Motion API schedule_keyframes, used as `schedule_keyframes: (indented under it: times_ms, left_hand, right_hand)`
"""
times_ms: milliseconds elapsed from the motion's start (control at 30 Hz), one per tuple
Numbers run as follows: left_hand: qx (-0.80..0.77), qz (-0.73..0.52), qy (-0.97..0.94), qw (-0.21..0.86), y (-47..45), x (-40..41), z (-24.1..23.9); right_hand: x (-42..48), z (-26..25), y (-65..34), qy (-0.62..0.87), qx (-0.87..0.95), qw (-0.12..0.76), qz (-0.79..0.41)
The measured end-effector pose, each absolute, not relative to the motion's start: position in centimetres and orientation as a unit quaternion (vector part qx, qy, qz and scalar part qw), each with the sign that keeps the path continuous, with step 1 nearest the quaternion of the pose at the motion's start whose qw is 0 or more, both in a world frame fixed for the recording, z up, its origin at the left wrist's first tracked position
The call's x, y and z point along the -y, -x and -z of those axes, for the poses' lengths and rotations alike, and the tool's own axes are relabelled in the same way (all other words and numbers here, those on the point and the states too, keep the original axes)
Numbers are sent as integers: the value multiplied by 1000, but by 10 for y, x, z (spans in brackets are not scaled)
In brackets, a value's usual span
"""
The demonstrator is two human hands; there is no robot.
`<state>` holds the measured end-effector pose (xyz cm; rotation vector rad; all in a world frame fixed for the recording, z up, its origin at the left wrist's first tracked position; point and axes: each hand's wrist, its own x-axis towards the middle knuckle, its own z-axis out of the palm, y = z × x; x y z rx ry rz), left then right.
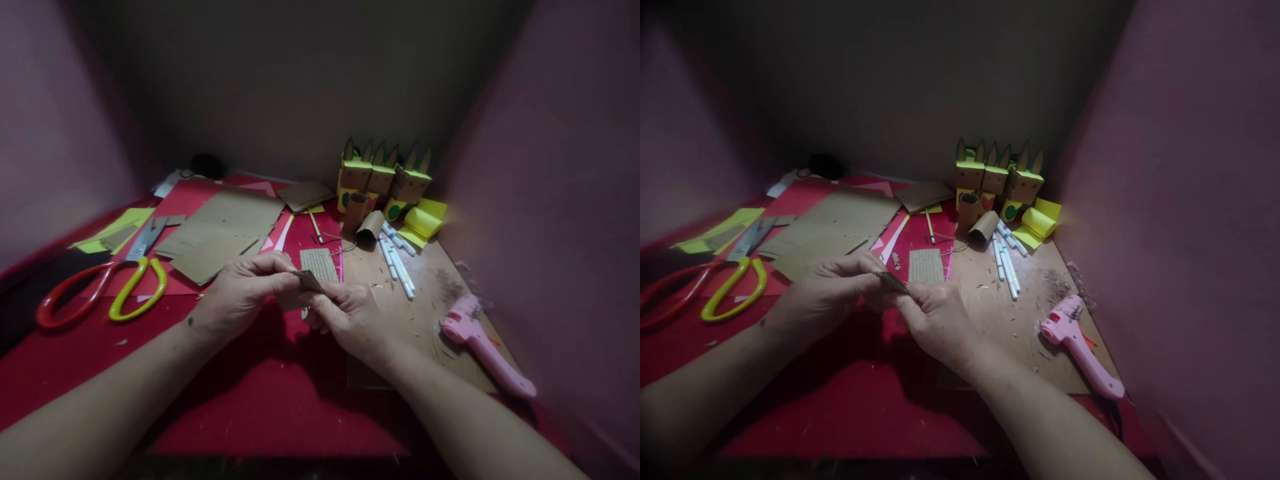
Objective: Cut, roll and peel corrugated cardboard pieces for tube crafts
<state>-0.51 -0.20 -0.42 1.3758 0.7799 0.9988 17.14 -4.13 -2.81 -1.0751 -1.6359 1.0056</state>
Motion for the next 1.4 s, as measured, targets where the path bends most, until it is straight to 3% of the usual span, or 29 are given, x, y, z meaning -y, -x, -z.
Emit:
schedule_keyframes:
  times_ms: [200,467,700,800,933,1200,1400]
  left_hand:
    - [-315,-447,-598,586,1,7,4]
    - [-322,-470,-680,461,3,10,-7]
    - [-309,-494,-689,431,7,11,-4]
    - [-300,-501,-695,419,8,12,-5]
    - [-300,-502,-687,431,6,14,-7]
    - [-248,-497,-660,506,1,16,-7]
    - [-249,-505,-645,517,5,15,-7]
  right_hand:
    - [39,28,-169,398,610,484,-485]
    - [42,23,-174,385,632,556,-379]
    - [38,19,-168,340,479,526,-615]
    - [36,20,-168,294,454,518,-663]
    - [35,21,-172,282,481,521,-647]
    - [40,12,-173,318,598,543,-497]
    - [38,4,-178,239,503,520,-647]
